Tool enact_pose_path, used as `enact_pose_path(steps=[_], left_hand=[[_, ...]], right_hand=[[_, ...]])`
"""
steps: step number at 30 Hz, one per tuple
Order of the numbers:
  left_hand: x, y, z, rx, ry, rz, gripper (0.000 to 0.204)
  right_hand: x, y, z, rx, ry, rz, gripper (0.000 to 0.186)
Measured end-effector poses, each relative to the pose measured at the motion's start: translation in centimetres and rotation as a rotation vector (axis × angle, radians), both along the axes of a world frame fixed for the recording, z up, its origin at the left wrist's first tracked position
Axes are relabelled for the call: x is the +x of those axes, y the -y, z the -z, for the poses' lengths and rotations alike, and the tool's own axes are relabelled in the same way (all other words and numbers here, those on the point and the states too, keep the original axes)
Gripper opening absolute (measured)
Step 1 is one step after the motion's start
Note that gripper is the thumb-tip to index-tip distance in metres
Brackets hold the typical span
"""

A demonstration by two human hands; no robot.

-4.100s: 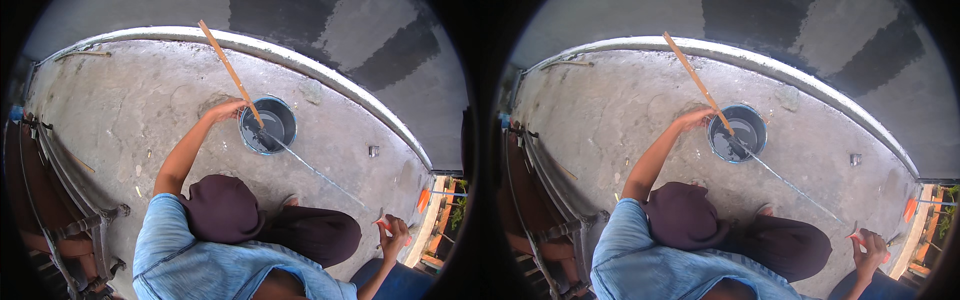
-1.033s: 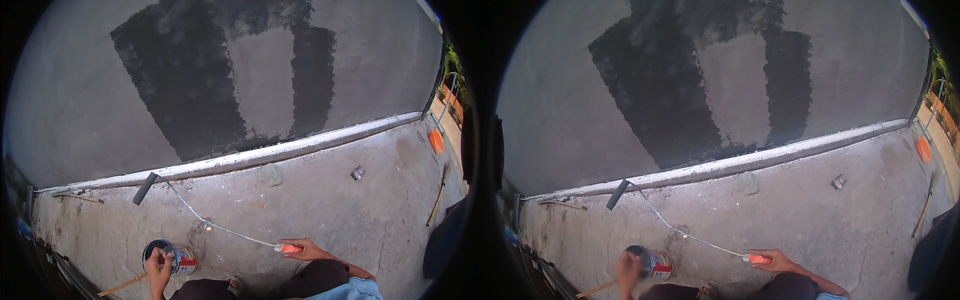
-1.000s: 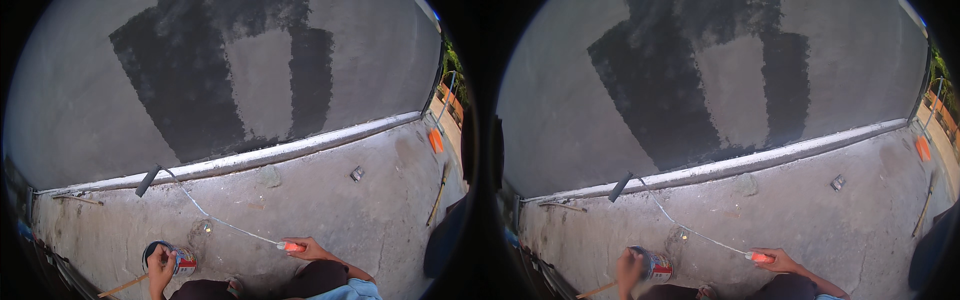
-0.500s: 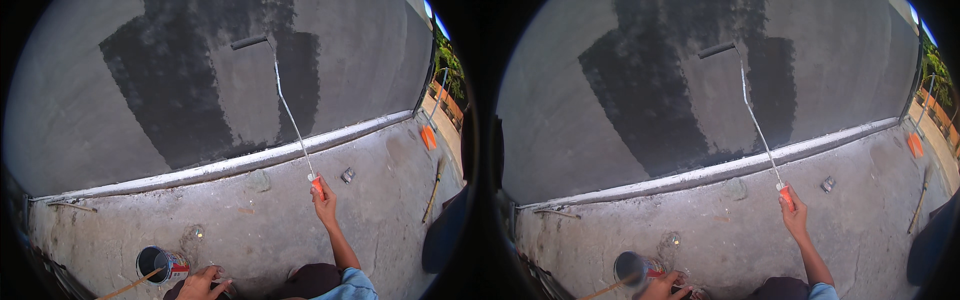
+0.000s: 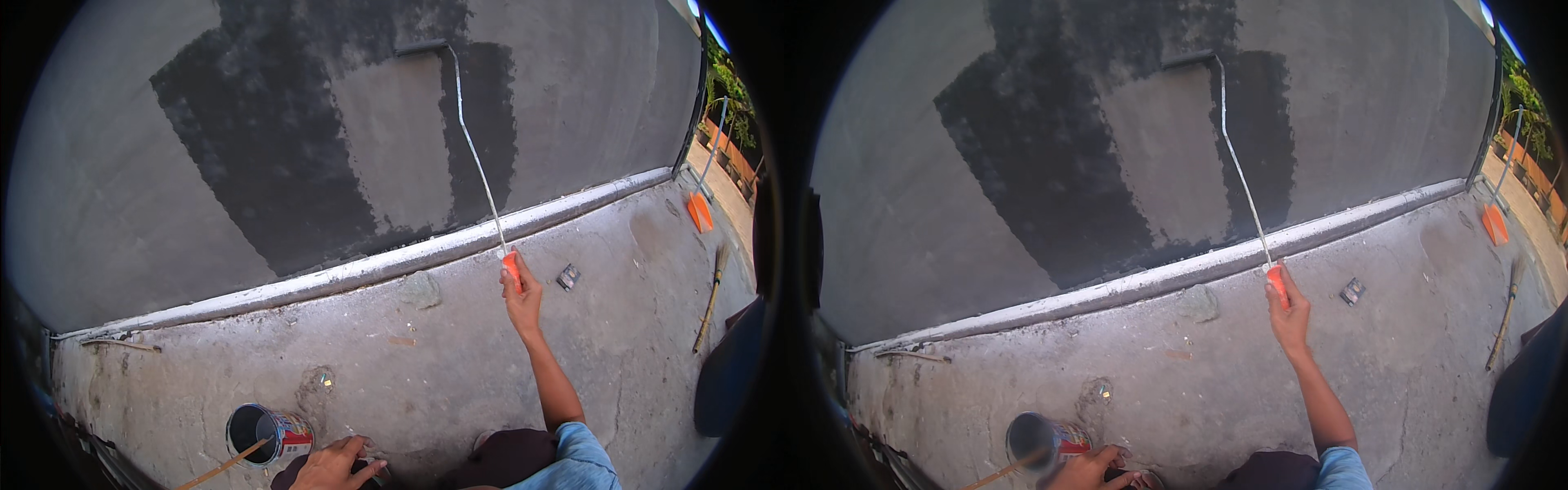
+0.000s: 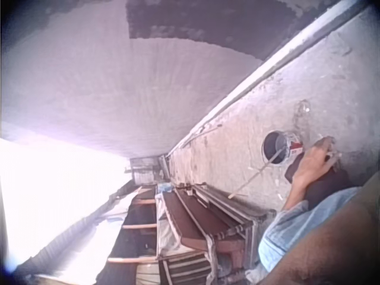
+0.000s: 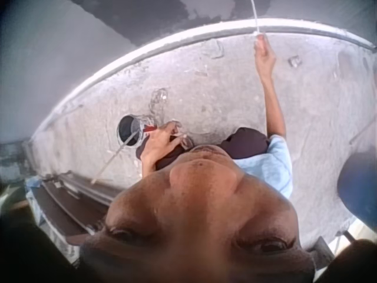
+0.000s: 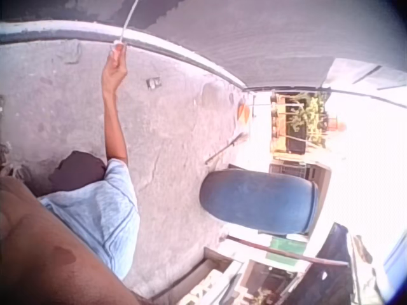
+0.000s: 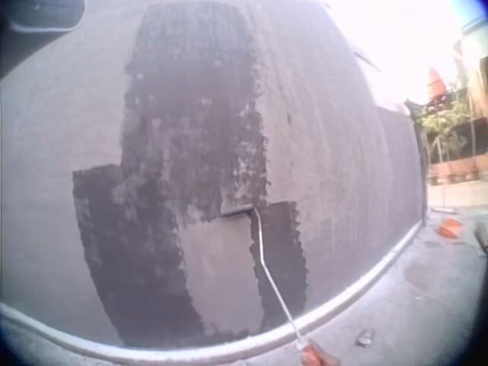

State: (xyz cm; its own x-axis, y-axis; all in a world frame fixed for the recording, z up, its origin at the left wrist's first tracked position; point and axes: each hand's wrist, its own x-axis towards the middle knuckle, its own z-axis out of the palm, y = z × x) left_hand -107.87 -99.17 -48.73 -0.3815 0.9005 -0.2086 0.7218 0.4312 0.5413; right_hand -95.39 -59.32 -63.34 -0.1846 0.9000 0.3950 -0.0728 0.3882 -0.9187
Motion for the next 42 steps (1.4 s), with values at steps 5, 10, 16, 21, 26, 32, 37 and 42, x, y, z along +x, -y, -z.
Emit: enact_pose_path(steps=[5, 10, 16, 21, 26, 32, 37, 42], left_hand=[[0.1, -0.5, -0.6, -0.025, 0.037, -0.015, 0.038], [0.0, -0.7, -0.9, -0.068, 0.06, -0.039, 0.039], [-0.3, -0.8, -0.4, -0.05, 0.049, -0.026, 0.04], [-0.3, -0.8, -0.5, -0.044, 0.061, -0.026, 0.04], [-0.5, -0.7, -0.2, -0.029, 0.062, -0.016, 0.04], [-0.6, -0.6, 0.4, -0.025, 0.03, 0.002, 0.04], [-0.6, -0.9, 0.0, -0.012, 0.042, -0.007, 0.04], [-0.7, -1.2, -0.2, -0.029, 0.053, -0.013, 0.04]], right_hand=[[-0.8, 0.4, -0.8, -0.036, -0.031, -0.004, 0.051], [-1.8, 0.8, -0.8, -0.098, -0.007, -0.039, 0.052], [-2.2, 1.4, 2.2, -0.108, 0.027, -0.053, 0.052], [-0.7, 4.0, 6.4, -0.201, 0.072, -0.082, 0.053], [0.7, 5.7, 10.1, -0.224, 0.096, -0.066, 0.053], [-0.8, 4.1, 6.2, -0.199, 0.053, -0.058, 0.052], [-3.1, 0.8, -0.5, -0.17, 0.018, -0.056, 0.052], [-3.4, -0.3, 1.2, -0.049, 0.025, -0.007, 0.051]])
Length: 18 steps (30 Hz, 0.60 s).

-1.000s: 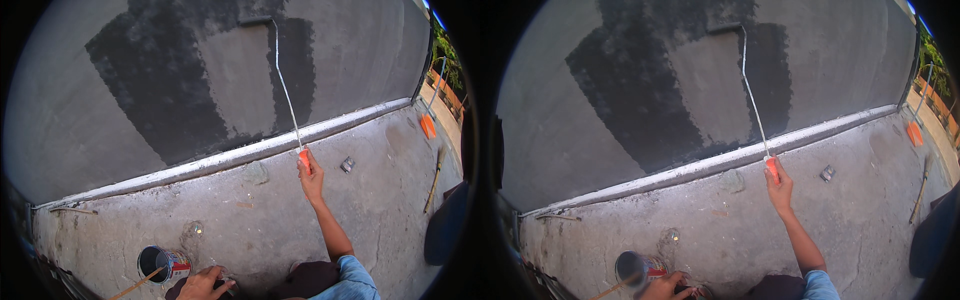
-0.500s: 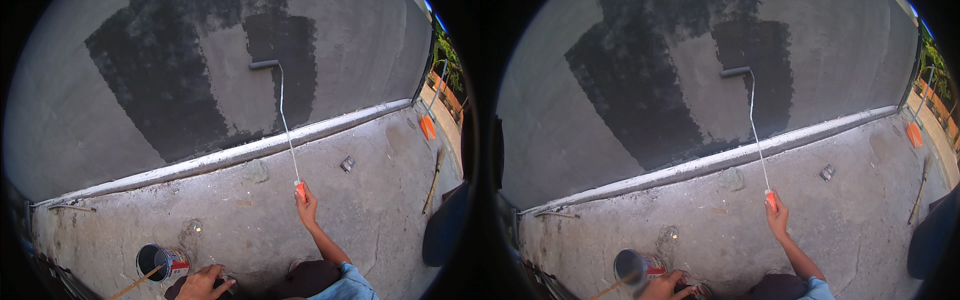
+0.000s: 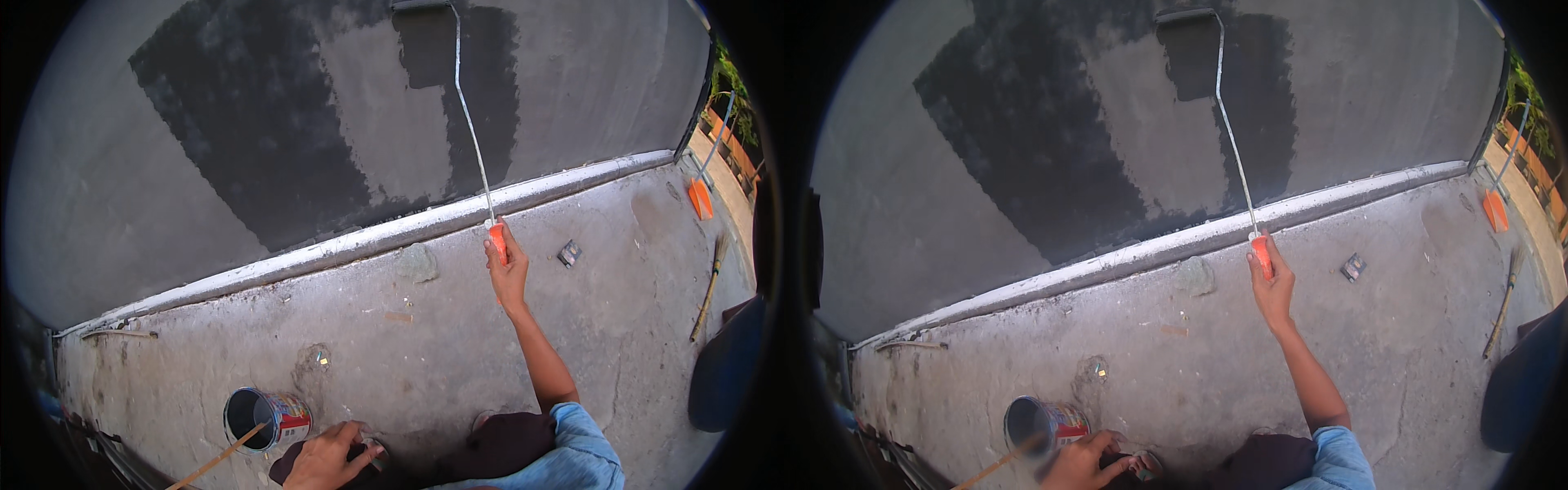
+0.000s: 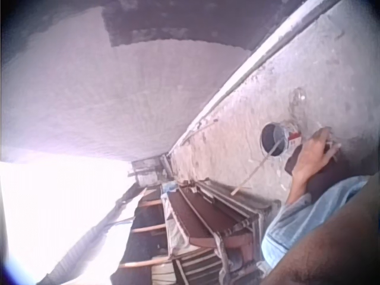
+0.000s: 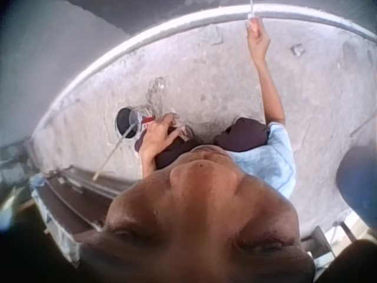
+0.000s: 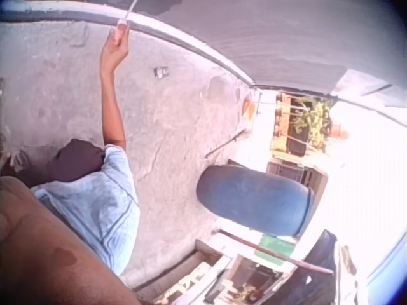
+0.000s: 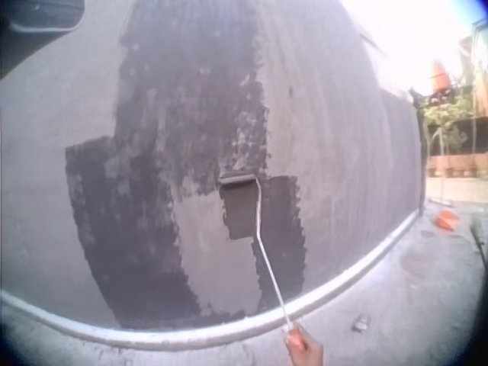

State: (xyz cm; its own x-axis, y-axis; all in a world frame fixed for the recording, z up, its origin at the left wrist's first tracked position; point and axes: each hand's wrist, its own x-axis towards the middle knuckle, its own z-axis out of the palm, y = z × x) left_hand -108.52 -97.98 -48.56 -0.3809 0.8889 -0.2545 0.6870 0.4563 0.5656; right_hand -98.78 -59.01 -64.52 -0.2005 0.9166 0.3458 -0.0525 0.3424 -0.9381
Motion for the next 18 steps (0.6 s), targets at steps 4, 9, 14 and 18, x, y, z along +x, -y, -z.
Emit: enact_pose_path(steps=[4, 9, 14, 18], left_hand=[[0.0, 0.4, 0.4, 0.015, -0.039, 0.002, 0.04], [-0.1, 0.3, 0.3, 0.013, -0.031, 0.01, 0.04], [0.0, 0.3, 0.5, 0.036, -0.03, 0.013, 0.038], [0.0, 0.2, 0.6, 0.045, -0.036, 0.018, 0.036]], right_hand=[[1.7, 2.5, 4.3, -0.1, 0.048, -0.029, 0.051], [4.5, 5.8, 9.5, -0.183, 0.135, -0.041, 0.051], [7.3, 8.2, 12.3, -0.277, 0.225, -0.062, 0.05], [8.5, 8.9, 15.1, -0.279, 0.245, -0.047, 0.048]])
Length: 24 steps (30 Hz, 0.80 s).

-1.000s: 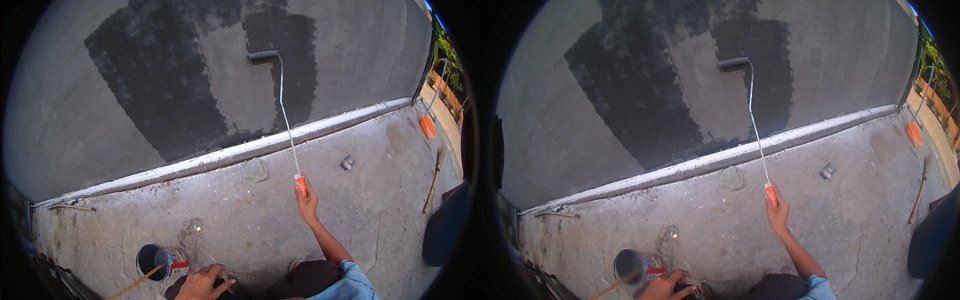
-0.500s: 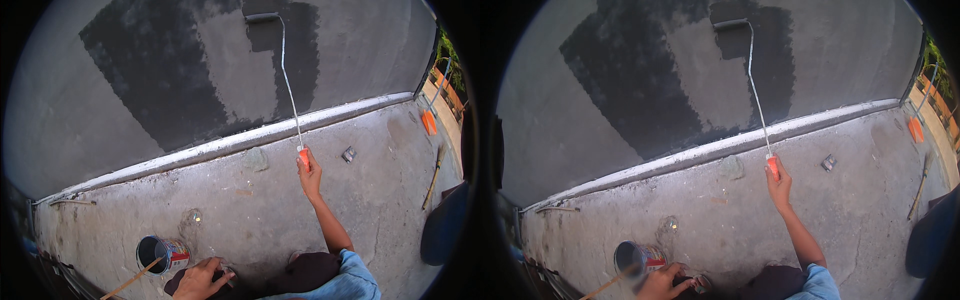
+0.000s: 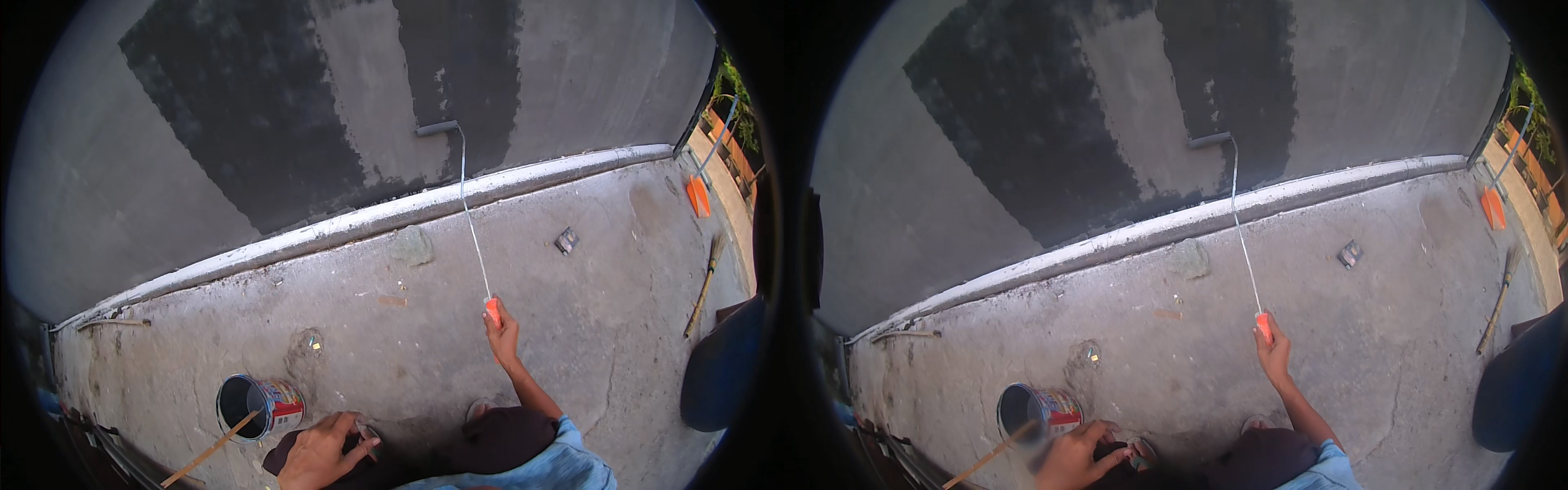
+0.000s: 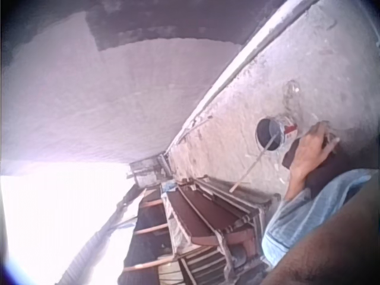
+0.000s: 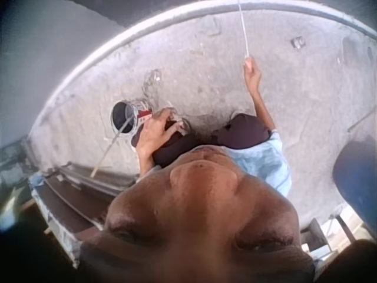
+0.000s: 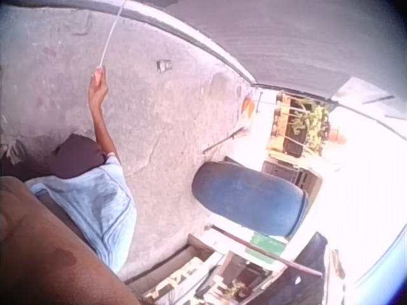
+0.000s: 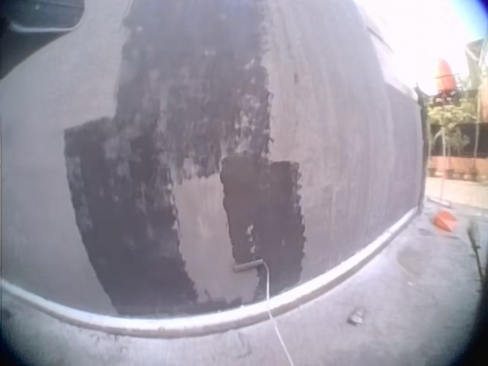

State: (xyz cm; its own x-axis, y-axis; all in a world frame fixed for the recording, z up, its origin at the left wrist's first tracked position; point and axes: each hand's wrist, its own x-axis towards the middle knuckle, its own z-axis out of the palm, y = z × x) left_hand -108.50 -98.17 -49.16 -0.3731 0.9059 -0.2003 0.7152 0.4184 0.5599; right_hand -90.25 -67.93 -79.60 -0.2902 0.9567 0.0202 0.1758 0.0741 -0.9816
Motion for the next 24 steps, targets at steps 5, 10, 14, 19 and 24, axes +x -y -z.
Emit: enact_pose_path(steps=[5, 10, 14, 19, 24], left_hand=[[0.0, 0.0, 0.2, 0.002, -0.016, 0.001, 0.035], [0.0, -0.1, 0.0, -0.006, 0.0, -0.001, 0.035], [-0.1, 0.0, 0.5, 0.019, -0.036, 0.001, 0.036], [0.0, -0.2, 0.1, -0.017, -0.006, -0.026, 0.037], [-0.1, -0.4, 0.1, -0.008, 0.006, -0.019, 0.038]], right_hand=[[1.3, 0.9, 2.6, -0.024, 0.083, 0.009, 0.047], [2.2, 1.4, 4.3, -0.036, 0.099, 0.003, 0.047], [2.7, 1.5, 6.1, -0.107, 0.093, 0.016, 0.047], [2.9, 1.7, 6.8, -0.096, 0.108, 0.01, 0.047], [3.2, 0.7, 8.5, 0.055, 0.173, 0.008, 0.05]])
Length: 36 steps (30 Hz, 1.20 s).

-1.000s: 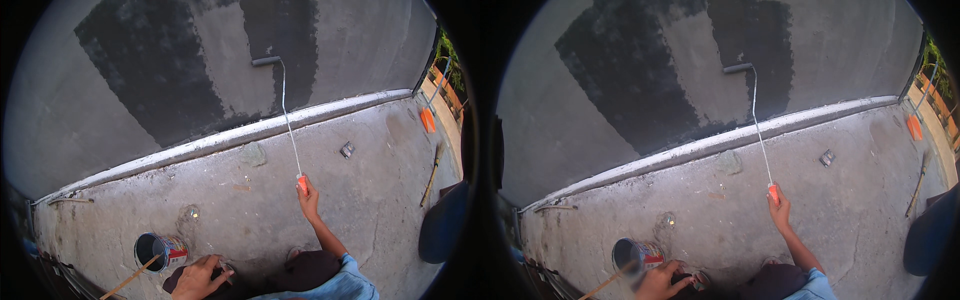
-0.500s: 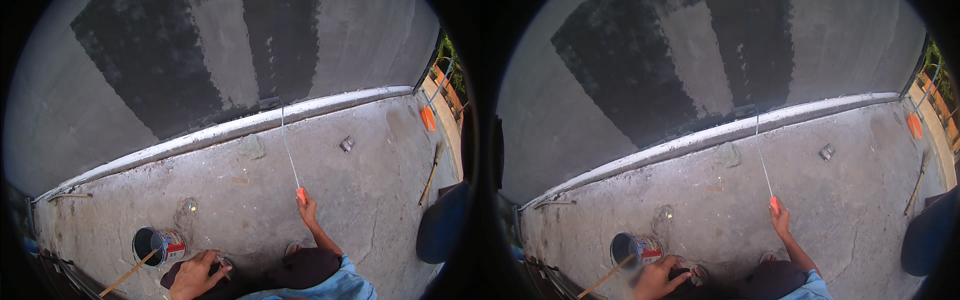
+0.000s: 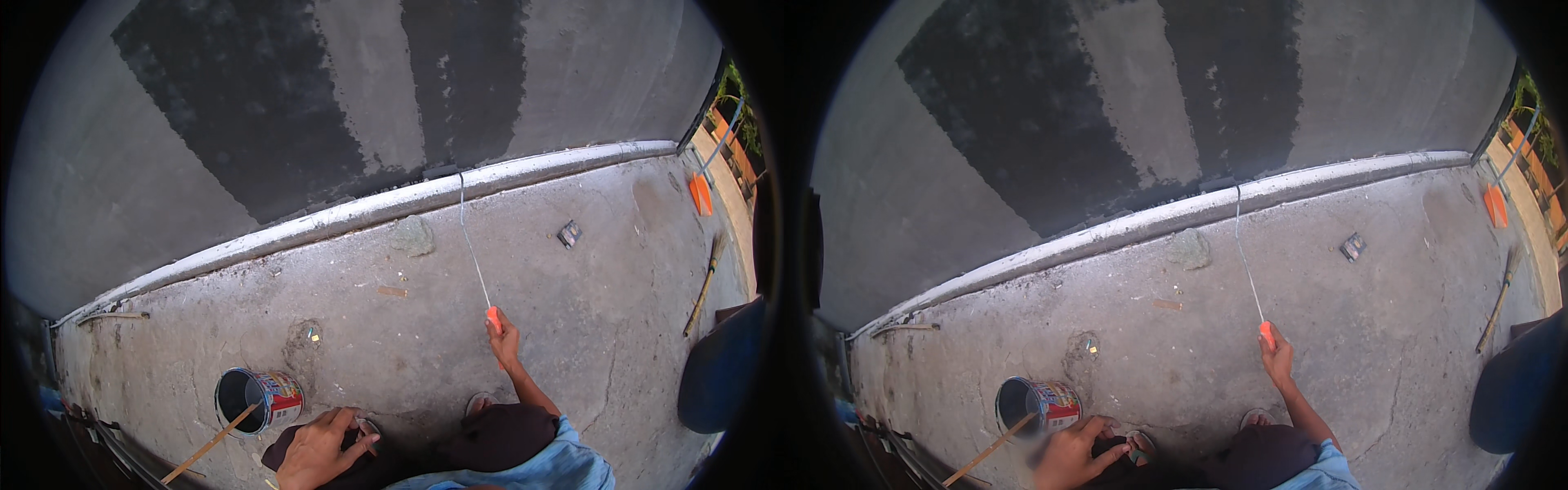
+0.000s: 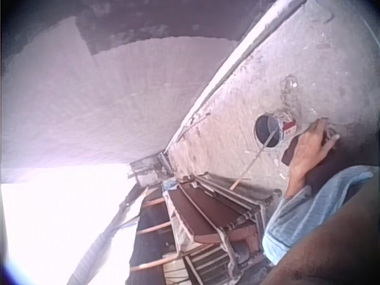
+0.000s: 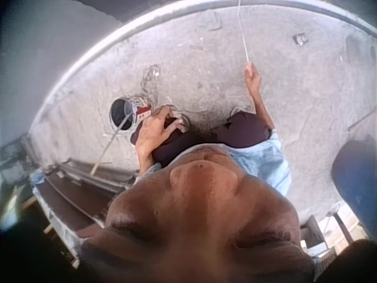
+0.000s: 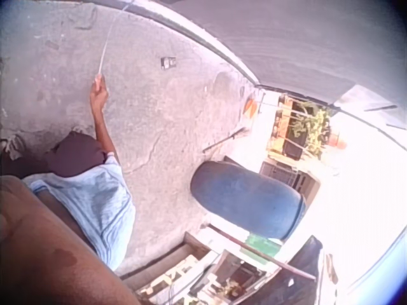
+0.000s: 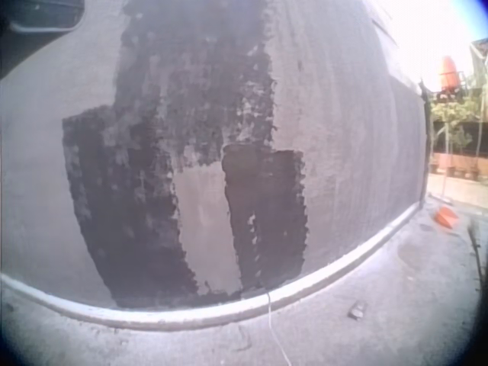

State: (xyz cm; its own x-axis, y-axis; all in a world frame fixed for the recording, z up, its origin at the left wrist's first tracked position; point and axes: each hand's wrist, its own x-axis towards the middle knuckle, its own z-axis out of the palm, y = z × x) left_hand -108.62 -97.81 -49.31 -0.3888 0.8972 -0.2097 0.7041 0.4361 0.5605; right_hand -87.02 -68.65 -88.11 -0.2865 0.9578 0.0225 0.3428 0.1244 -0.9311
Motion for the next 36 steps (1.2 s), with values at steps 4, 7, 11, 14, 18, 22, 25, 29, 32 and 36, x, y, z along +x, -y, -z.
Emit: enact_pose_path(steps=[4, 7, 11, 14, 18, 22, 25, 29, 32, 36], left_hand=[[-0.1, 0.0, 0.0, -0.007, 0.012, -0.002, 0.038], [-0.2, 0.0, -0.2, -0.013, -0.002, 0.006, 0.038], [-0.2, -0.2, -0.4, -0.04, 0.043, -0.018, 0.038], [-0.3, -0.3, -0.2, -0.044, 0.042, -0.015, 0.039], [-0.3, -0.4, -0.2, -0.052, 0.04, -0.005, 0.038], [-0.3, -0.6, -0.1, -0.022, 0.025, 0.01, 0.038], [-0.2, -0.3, -0.1, -0.028, 0.039, -0.009, 0.038], [-0.1, -0.4, -0.5, -0.057, 0.043, -0.011, 0.038], [0.0, -0.5, -0.6, -0.069, 0.066, -0.012, 0.037], [0.0, -0.5, -0.5, -0.046, 0.066, -0.014, 0.037]], right_hand=[[-0.5, 0.2, -1.1, 0.128, -0.007, 0.022, 0.049], [-1.0, 0.8, -3.9, -0.01, -0.049, 0.003, 0.049], [-1.6, 1.2, -5.5, -0.003, -0.084, 0.048, 0.047], [-2.1, 1.1, -7.1, -0.006, -0.115, 0.071, 0.044], [-2.6, 0.1, -7.7, -0.033, -0.159, 0.078, 0.044], [-2.7, -1.2, -8.6, -0.013, -0.177, 0.088, 0.044], [-2.0, -0.9, -8.5, -0.045, -0.177, 0.081, 0.044], [0.2, 0.4, -6.2, -0.048, -0.112, 0.091, 0.043], [1.0, 0.7, -4.8, -0.055, -0.08, 0.098, 0.043], [1.0, 0.4, -4.8, -0.009, -0.059, 0.087, 0.044]])
